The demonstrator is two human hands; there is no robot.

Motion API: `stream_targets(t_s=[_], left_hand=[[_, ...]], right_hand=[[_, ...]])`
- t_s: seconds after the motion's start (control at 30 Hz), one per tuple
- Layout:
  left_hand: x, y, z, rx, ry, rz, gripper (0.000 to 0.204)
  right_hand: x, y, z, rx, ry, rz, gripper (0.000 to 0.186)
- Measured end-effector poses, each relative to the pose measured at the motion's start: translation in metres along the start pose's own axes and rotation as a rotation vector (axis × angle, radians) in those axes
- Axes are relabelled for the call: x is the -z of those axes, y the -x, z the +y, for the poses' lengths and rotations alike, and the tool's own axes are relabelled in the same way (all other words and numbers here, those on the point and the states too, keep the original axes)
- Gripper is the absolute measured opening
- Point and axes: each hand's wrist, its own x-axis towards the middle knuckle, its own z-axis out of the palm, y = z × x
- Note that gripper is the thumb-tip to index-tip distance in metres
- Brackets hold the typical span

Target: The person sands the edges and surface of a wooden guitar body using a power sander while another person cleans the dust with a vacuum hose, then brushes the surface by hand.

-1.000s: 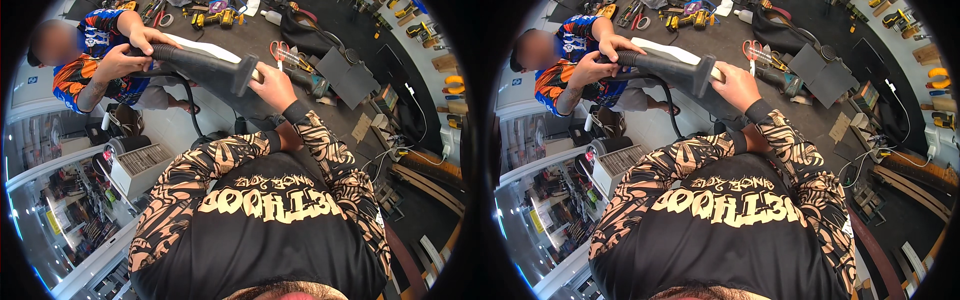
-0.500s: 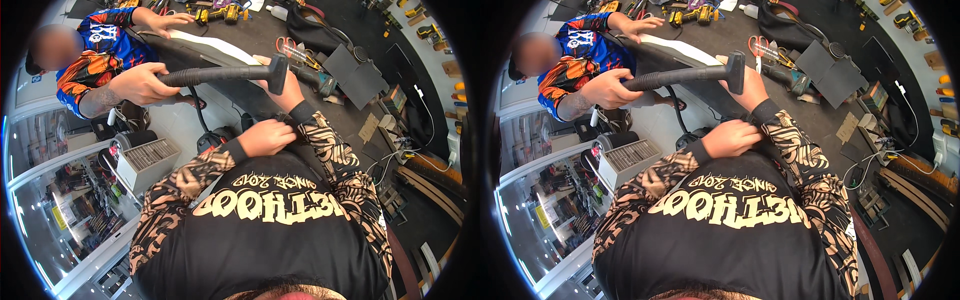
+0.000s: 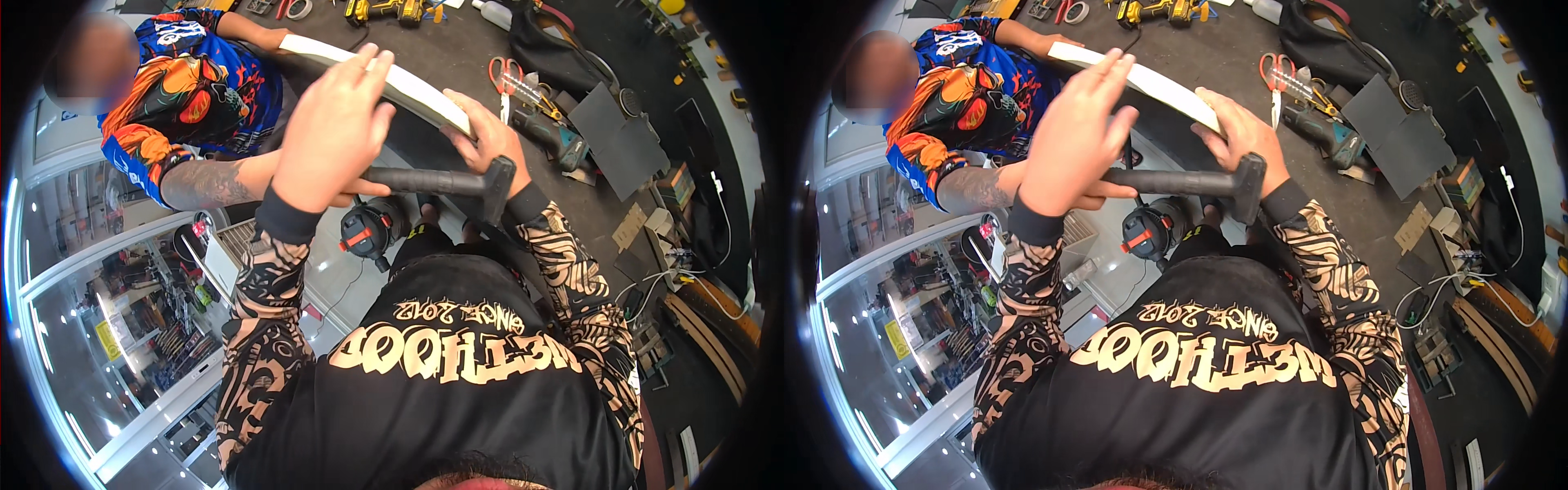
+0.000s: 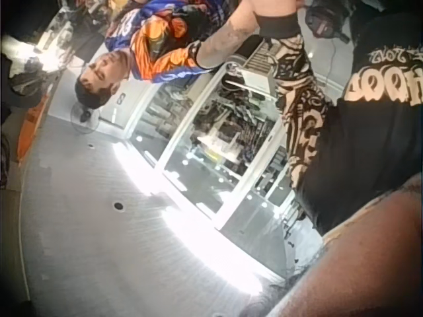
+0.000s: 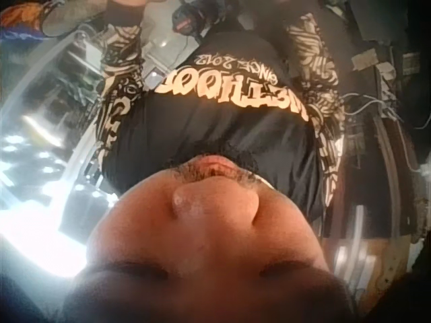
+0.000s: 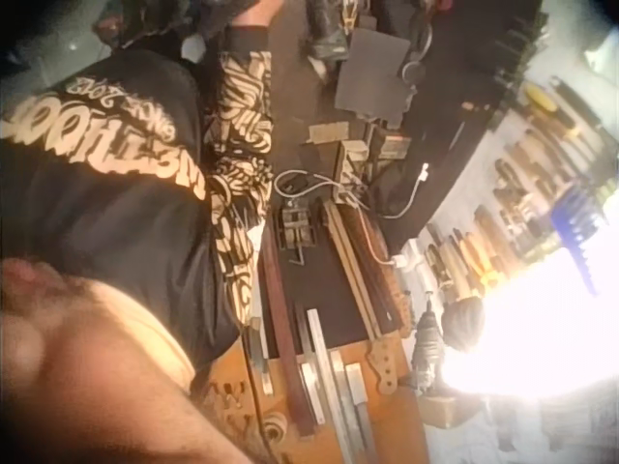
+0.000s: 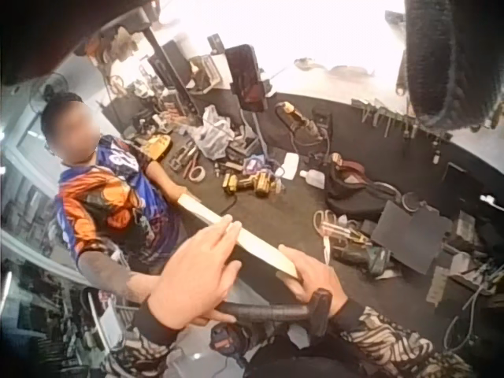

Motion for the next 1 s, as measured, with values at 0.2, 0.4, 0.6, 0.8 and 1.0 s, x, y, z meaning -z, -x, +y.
stream_targets(t_s=[0.2,0.4,0.6,0.8,1.0], left_hand=[[-0.031,0.011,0.013,-0.059,0.065,-0.100,0.074],[-0.041,0.015,-0.016,-0.091,0.150,-0.075,0.073],[-0.056,0.013,-0.052,-0.008,0.232,-0.031,0.080],[-0.078,0.015,-0.079,0.046,0.164,-0.016,0.081],[-0.100,0.013,-0.113,-0.104,0.282,0.005,0.067]], right_hand=[[0.006,-0.007,-0.005,-0.139,-0.137,-0.046,0.061],[0.013,-0.011,-0.023,-0.118,-0.047,-0.010,0.062],[0.011,-0.010,-0.024,-0.089,-0.020,0.013,0.063],[0.013,-0.006,-0.020,-0.133,-0.029,-0.045,0.066],[-0.041,-0.027,-0.012,-0.231,-0.019,-0.054,0.065]])
